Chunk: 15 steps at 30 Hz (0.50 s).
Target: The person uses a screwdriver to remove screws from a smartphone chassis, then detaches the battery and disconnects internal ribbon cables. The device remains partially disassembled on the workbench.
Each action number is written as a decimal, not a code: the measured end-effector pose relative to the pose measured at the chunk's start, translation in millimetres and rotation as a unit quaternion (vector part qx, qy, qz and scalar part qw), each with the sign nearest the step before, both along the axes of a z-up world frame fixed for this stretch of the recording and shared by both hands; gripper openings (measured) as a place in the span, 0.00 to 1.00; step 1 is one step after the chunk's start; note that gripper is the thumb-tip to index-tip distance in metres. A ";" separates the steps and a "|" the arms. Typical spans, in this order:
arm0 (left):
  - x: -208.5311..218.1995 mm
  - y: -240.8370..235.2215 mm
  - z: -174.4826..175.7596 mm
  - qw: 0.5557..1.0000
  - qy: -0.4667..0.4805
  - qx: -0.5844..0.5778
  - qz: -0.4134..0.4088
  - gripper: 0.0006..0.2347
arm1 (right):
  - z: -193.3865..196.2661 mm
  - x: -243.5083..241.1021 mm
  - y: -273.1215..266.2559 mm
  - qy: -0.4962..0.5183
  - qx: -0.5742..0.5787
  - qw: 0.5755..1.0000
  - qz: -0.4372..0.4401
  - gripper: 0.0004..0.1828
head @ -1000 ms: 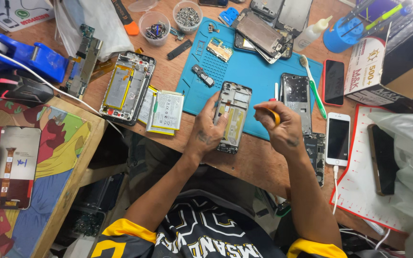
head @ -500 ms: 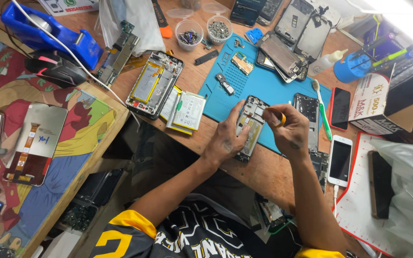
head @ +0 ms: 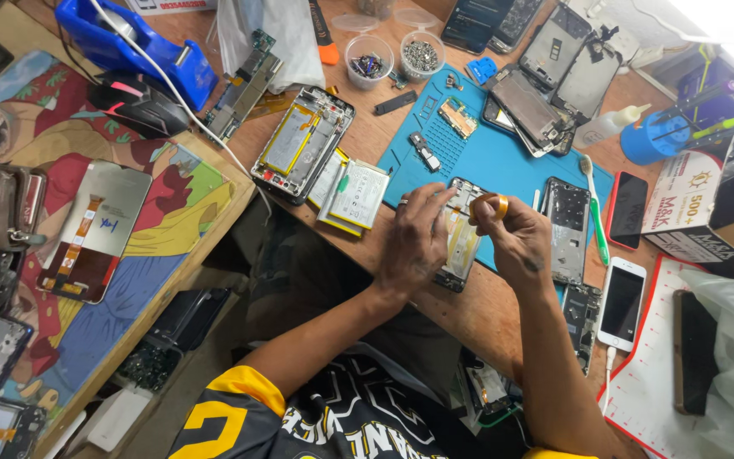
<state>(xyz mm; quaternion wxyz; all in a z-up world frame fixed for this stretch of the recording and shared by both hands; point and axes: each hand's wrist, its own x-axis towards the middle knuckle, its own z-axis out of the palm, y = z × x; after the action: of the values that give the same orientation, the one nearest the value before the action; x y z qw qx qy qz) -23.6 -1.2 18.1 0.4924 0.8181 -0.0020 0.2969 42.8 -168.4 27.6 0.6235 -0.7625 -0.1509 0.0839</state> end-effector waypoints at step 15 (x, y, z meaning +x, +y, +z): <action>-97.5 54.9 11.0 0.892 -0.038 -0.418 -0.168 0.14 | -16.0 -30.2 5.3 -0.011 -0.040 0.986 0.162 0.07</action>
<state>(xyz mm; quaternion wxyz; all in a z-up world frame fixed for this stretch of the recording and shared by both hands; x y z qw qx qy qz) -121.1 53.7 29.0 0.8308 0.5127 -0.0339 0.2139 12.6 -163.1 11.5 0.5694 -0.7530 -0.2755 0.1812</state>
